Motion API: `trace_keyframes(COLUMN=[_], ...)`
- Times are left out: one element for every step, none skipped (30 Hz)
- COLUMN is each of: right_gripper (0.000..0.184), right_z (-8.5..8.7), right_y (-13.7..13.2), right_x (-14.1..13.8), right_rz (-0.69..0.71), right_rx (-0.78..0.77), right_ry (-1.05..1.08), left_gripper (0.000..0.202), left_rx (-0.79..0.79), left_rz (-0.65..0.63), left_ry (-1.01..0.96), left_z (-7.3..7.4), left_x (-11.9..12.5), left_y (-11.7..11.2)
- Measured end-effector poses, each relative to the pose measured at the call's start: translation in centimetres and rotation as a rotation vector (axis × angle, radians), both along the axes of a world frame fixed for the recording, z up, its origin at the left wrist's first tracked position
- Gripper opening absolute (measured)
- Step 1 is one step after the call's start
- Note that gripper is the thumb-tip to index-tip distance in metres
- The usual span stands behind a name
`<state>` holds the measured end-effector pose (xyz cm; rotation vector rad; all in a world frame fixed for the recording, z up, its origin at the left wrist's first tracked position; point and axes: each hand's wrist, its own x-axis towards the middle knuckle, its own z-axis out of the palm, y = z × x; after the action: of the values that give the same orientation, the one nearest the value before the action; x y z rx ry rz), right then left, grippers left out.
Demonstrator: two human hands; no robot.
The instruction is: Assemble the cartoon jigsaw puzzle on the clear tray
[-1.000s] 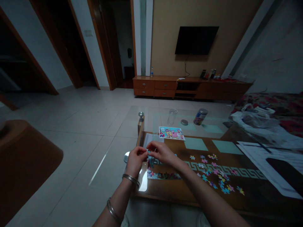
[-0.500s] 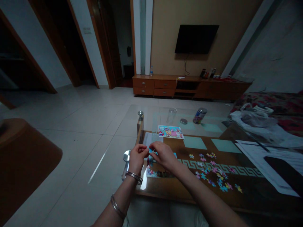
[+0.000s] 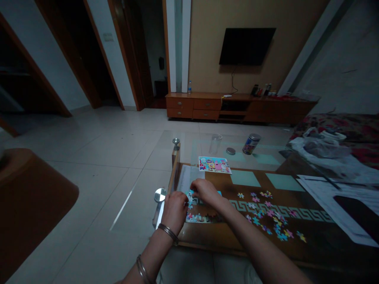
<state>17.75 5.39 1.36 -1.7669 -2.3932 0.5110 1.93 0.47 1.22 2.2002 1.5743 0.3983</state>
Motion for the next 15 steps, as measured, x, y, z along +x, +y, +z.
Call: trace_keyframes(right_gripper=[0.02,0.02,0.02,0.02,0.02,0.021,0.021,0.02,0.02,0.019,0.018,0.018,0.018,0.017,0.017], right_z=[0.02,0.0,-0.05,-0.12,-0.21,-0.31,-0.4,-0.48,-0.54,-0.58,-0.62,-0.65,-0.68,-0.72,-0.78], right_y=[0.03,0.07,0.11,0.15,0.19,0.22,0.24,0.25,0.24,0.22,0.2,0.18,0.17,0.17,0.18], right_x=[-0.04,-0.06,-0.07,-0.07,-0.07,-0.06,-0.06,-0.07,-0.08,-0.11,-0.14,-0.17,-0.2,-0.21,-0.22], right_rz=[0.005,0.01,0.014,0.016,0.017,0.016,0.013,0.009,0.006,0.002,-0.001,-0.004,-0.007,-0.009,-0.011], right_rx=[-0.004,-0.006,-0.007,-0.008,-0.009,-0.009,-0.008,-0.008,-0.006,-0.005,-0.004,-0.003,-0.004,-0.006,-0.011], right_ry=[0.003,0.007,0.01,0.012,0.015,0.017,0.019,0.021,0.025,0.03,0.036,0.043,0.053,0.065,0.087], left_gripper=[0.019,0.019,0.019,0.018,0.018,0.018,0.018,0.017,0.017,0.017,0.017,0.017,0.017,0.017,0.017], left_rx=[-0.004,-0.007,-0.009,-0.011,-0.014,-0.015,-0.017,-0.018,-0.019,-0.019,-0.019,-0.02,-0.02,-0.02,-0.021], left_rz=[-0.006,-0.013,-0.017,-0.018,-0.018,-0.018,-0.019,-0.019,-0.017,-0.017,-0.016,-0.016,-0.016,-0.016,-0.017], left_ry=[0.008,0.014,0.02,0.026,0.03,0.032,0.034,0.035,0.036,0.037,0.037,0.037,0.036,0.035,0.034], left_z=[0.18,0.34,0.48,0.57,0.63,0.63,0.6,0.53,0.44,0.34,0.25,0.17,0.11,0.07,0.05], left_x=[0.07,0.12,0.16,0.18,0.19,0.18,0.17,0.14,0.12,0.1,0.08,0.07,0.07,0.07,0.08], left_y=[-0.07,-0.14,-0.2,-0.24,-0.27,-0.28,-0.27,-0.24,-0.21,-0.17,-0.13,-0.09,-0.06,-0.04,-0.03])
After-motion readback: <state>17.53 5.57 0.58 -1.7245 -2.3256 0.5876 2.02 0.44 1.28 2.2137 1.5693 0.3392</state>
